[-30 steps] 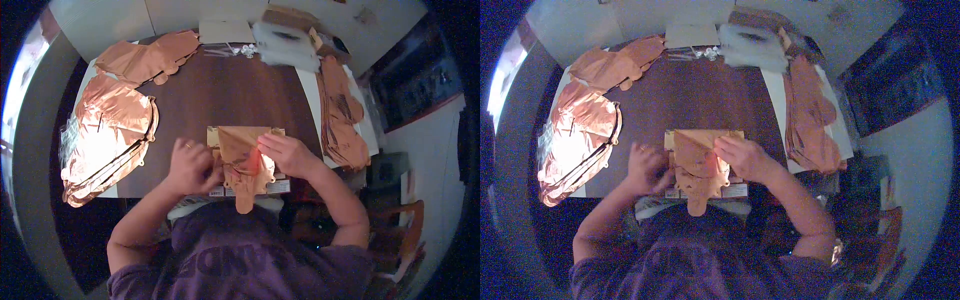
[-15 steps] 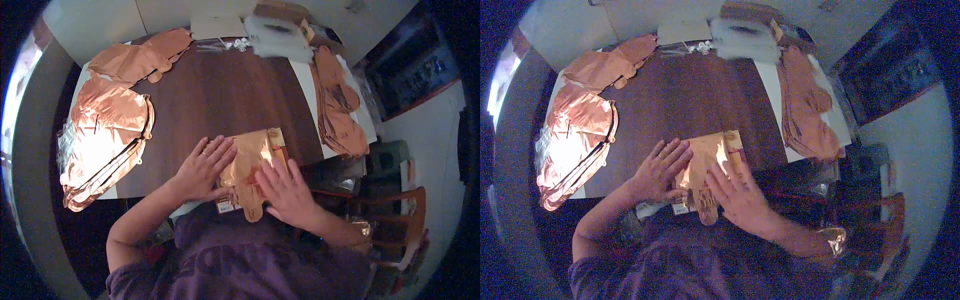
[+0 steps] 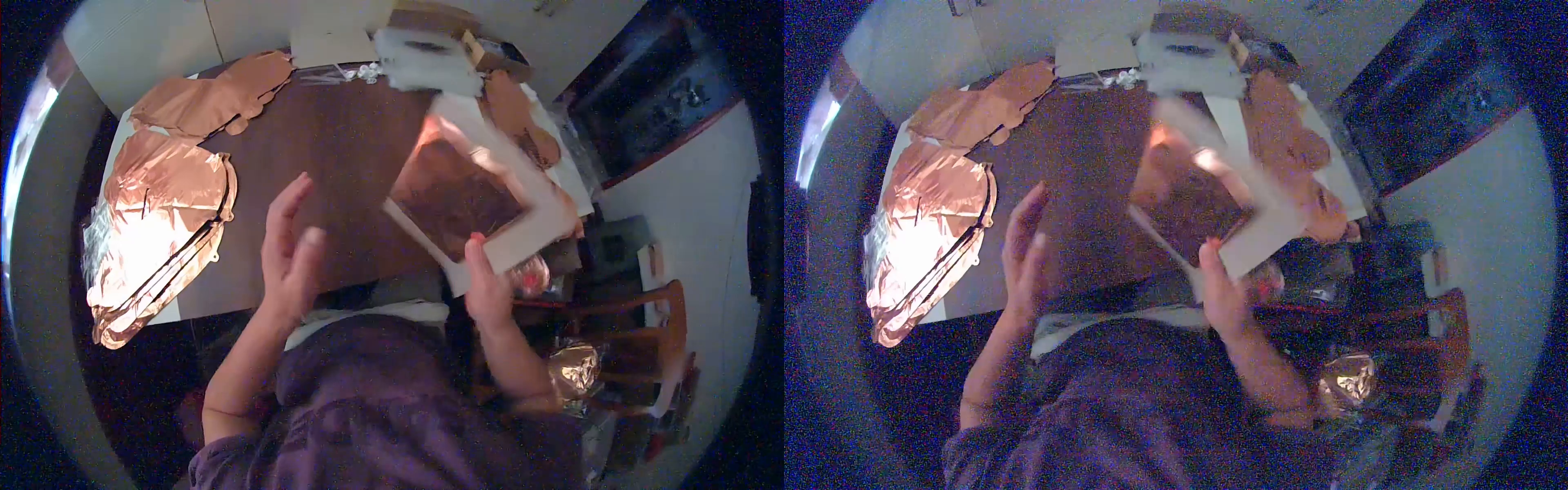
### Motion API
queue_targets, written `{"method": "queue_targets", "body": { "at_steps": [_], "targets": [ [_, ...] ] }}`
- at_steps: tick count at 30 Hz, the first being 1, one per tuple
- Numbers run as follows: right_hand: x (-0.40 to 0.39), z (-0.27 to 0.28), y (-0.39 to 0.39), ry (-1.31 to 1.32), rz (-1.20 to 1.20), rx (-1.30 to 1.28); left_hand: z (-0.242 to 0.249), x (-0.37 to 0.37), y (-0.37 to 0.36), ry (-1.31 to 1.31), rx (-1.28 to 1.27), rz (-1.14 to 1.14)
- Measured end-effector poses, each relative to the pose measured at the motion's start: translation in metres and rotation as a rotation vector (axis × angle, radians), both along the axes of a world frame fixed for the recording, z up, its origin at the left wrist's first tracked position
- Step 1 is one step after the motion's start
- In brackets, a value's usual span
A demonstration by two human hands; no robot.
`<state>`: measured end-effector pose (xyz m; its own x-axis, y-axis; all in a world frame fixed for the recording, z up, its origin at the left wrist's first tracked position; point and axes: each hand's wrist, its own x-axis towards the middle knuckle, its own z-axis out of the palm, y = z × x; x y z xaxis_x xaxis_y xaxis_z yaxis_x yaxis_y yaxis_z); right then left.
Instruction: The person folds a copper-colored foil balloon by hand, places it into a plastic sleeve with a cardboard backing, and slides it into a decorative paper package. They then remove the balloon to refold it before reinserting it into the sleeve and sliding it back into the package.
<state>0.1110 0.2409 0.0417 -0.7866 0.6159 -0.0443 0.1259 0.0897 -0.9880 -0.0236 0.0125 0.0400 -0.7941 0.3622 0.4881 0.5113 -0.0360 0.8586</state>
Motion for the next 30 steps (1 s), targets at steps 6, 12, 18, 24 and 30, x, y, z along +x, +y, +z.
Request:
{"method": "queue_targets", "body": {
  "at_steps": [6, 12, 18, 24, 30],
  "targets": [
    [-0.046, -0.001, -0.06, 0.12, -0.038, -1.019, 0.009, 0.017, 0.027, 0.45, -0.592, 0.024],
    [-0.049, -0.017, -0.073, -0.036, -0.001, -1.011, -0.019, -0.003, 0.011, 0.446, -0.732, -0.134],
    [-0.013, -0.011, 0.013, -0.872, 0.972, -0.801, -0.026, -0.012, -0.002, 0.424, -0.742, -0.235],
    [-0.012, 0.033, 0.04, -0.432, 0.671, 0.378, -0.023, -0.011, -0.003, 0.4, -0.712, -0.25],
    [-0.047, 0.012, 0.028, 0.157, 0.44, 1.099, -0.02, -0.013, -0.004, 0.42, -0.713, -0.263]
  ]
}}
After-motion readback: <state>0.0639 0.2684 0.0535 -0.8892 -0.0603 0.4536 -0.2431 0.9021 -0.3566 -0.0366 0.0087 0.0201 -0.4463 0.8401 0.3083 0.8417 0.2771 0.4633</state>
